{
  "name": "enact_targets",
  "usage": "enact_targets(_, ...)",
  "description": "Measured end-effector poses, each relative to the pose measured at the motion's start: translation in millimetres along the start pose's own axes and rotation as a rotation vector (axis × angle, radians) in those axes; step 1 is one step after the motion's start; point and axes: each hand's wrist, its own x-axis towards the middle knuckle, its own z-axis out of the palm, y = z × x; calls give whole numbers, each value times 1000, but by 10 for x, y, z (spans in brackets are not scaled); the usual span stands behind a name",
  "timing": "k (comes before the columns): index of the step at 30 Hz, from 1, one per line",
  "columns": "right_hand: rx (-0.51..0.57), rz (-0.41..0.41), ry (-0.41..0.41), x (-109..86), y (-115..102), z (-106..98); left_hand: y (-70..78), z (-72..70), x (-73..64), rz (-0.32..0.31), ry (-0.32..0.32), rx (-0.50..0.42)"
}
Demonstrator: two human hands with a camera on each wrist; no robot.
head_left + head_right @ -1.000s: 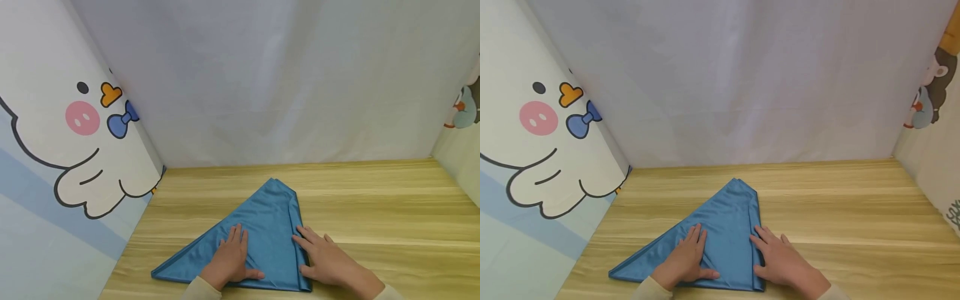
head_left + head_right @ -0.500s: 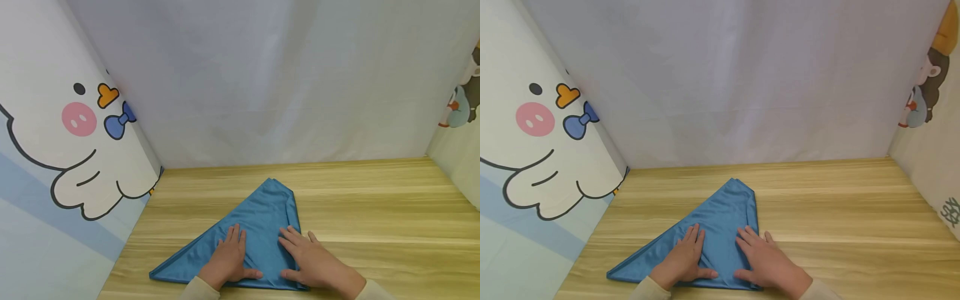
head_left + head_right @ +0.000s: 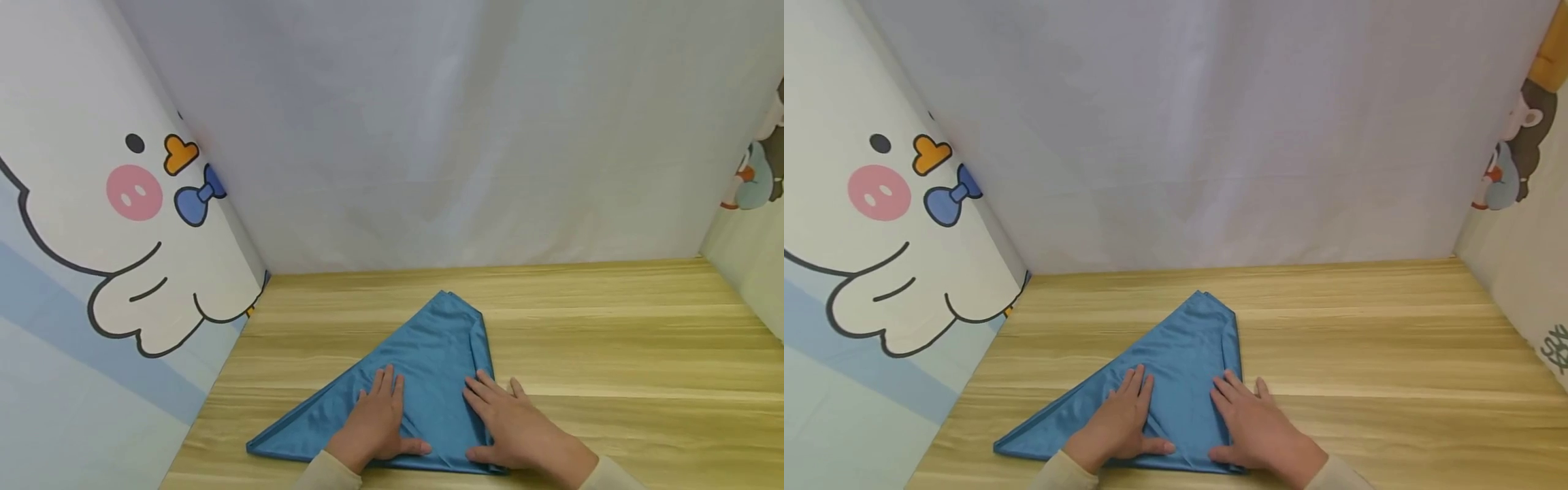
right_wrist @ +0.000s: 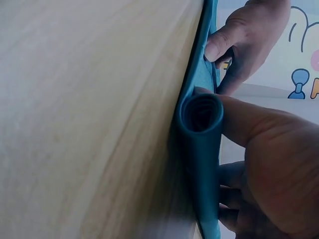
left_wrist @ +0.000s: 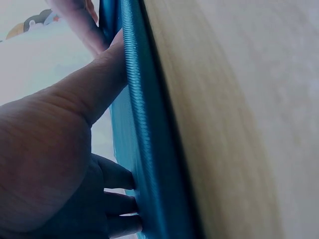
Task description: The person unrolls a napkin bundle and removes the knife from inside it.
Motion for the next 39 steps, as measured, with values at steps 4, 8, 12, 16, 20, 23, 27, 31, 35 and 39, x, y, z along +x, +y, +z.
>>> enact_targets(4,-2,17,6,-19,-2,-8,-3,-1,6,-2,-5,-1)
enact_targets(8,-10,30,13,-27,4,-10,-4,-6,6,-2,-3,-5)
enact_targets(12,-16,37,17,-38,18,0,-6,0,4,1,-1,-5)
enact_targets(16,-13,52,19,-56,30,-1,-11,8,8,4,4,-3)
enact_targets(20,-1,62,26,-68,39,-16,-12,3,9,2,7,-3)
enact_targets(23,3,60,34,-77,47,-26,-13,-4,7,-1,5,-8)
enact_targets(27,17,61,33,-90,64,-31,-16,-1,9,-2,3,-12)
enact_targets(31,27,72,24,-93,88,-31,-21,12,14,-1,2,-9)
enact_targets(35,33,77,19,-96,102,-35,-20,11,13,-6,-3,-5)
enact_targets(39,52,92,16,-115,109,-56,-20,10,7,-8,-7,-5)
